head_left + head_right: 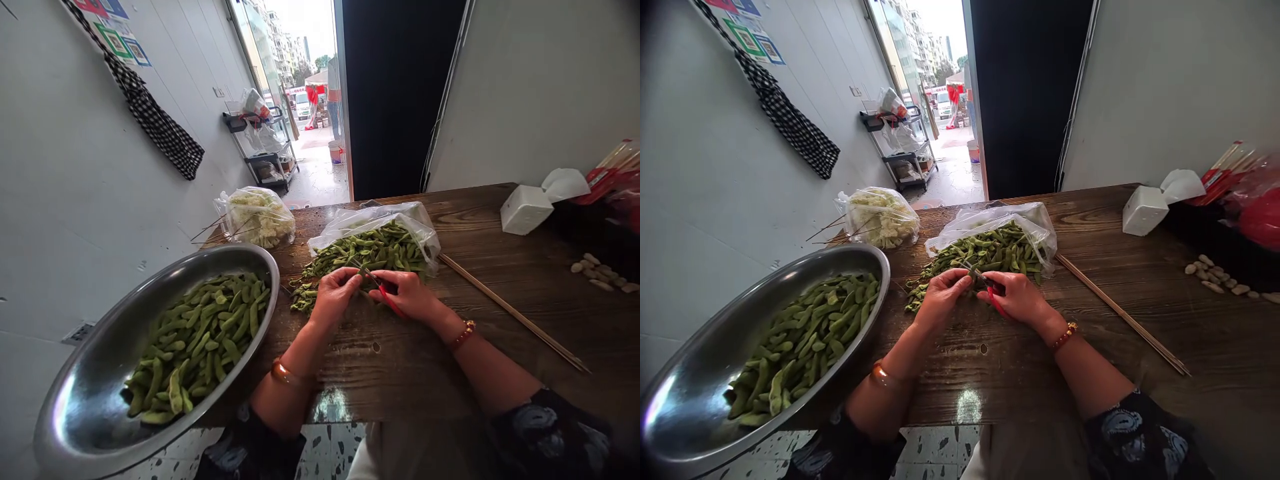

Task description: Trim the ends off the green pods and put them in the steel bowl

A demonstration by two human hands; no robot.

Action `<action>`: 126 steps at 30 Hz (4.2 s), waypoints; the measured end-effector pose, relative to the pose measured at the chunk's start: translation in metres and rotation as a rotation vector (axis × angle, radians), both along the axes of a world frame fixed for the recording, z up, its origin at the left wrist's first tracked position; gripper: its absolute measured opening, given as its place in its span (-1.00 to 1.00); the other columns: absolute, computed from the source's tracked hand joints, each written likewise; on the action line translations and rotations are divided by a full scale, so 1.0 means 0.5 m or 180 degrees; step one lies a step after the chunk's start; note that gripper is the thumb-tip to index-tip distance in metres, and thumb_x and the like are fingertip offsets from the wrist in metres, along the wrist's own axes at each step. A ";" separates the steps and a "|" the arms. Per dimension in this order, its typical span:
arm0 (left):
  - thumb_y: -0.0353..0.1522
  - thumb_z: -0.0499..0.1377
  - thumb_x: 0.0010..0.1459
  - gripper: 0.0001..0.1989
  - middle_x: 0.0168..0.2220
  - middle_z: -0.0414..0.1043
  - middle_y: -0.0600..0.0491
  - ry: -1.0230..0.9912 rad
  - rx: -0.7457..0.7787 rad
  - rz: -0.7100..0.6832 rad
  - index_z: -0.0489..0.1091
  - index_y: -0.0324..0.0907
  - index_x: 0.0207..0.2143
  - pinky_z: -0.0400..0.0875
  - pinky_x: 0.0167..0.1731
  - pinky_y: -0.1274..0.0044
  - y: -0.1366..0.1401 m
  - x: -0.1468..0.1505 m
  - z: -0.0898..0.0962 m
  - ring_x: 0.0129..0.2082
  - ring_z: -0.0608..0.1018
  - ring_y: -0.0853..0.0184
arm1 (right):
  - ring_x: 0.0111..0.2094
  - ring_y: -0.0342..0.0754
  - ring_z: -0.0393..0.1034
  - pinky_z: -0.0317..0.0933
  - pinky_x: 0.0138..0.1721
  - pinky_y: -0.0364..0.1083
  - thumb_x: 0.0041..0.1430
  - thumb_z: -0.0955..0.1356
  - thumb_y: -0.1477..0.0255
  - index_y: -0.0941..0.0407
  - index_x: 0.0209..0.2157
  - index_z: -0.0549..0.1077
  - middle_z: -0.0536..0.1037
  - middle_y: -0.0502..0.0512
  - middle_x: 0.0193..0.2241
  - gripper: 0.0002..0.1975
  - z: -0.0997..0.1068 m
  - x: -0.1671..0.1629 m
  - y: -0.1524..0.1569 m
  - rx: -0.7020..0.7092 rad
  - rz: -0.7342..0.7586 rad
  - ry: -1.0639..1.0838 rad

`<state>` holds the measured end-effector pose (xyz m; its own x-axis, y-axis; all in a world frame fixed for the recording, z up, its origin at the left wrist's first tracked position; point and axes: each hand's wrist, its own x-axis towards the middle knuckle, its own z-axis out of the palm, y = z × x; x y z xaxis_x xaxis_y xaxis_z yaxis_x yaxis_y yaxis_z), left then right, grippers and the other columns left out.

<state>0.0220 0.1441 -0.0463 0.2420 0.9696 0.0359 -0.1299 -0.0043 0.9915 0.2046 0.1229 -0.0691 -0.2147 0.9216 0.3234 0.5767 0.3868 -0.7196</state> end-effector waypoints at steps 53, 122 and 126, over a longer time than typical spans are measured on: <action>-0.35 0.41 -0.14 -0.68 -0.48 0.47 0.09 -0.0895 -0.0606 -0.0305 0.35 -0.29 -0.41 0.43 -0.46 0.61 -0.005 0.007 0.003 -0.53 0.50 0.48 | -0.25 0.00 0.46 0.33 -0.19 -0.04 0.06 0.42 0.15 0.10 0.01 0.44 0.56 0.14 -0.18 -0.49 -0.005 -0.006 -0.002 0.0485 -0.0153 -0.0324; -0.27 0.34 -0.09 -0.80 -0.57 0.26 0.13 0.0400 0.0370 -0.0101 0.50 -0.22 -0.45 0.11 -0.53 0.60 0.008 -0.005 0.001 -0.55 0.23 0.49 | -0.41 -0.07 0.40 0.30 -0.35 -0.10 0.06 0.40 0.13 0.11 -0.03 0.48 0.57 0.09 -0.33 -0.51 0.006 0.008 -0.004 0.0173 0.0100 -0.0123; -0.35 0.31 -0.06 -0.91 -0.48 0.36 0.07 0.0975 0.0919 -0.0085 0.52 -0.20 -0.50 0.22 -0.34 0.55 0.007 0.001 -0.003 -0.40 0.35 0.39 | -0.30 -0.02 0.45 0.32 -0.29 -0.08 0.05 0.41 0.16 0.11 -0.06 0.50 0.58 0.14 -0.24 -0.55 0.005 0.006 -0.006 0.0204 0.0127 -0.0131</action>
<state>0.0223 0.1477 -0.0477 0.3088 0.9235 0.2276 0.1670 -0.2882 0.9429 0.2074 0.1201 -0.0664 -0.2650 0.8898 0.3716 0.5886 0.4545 -0.6686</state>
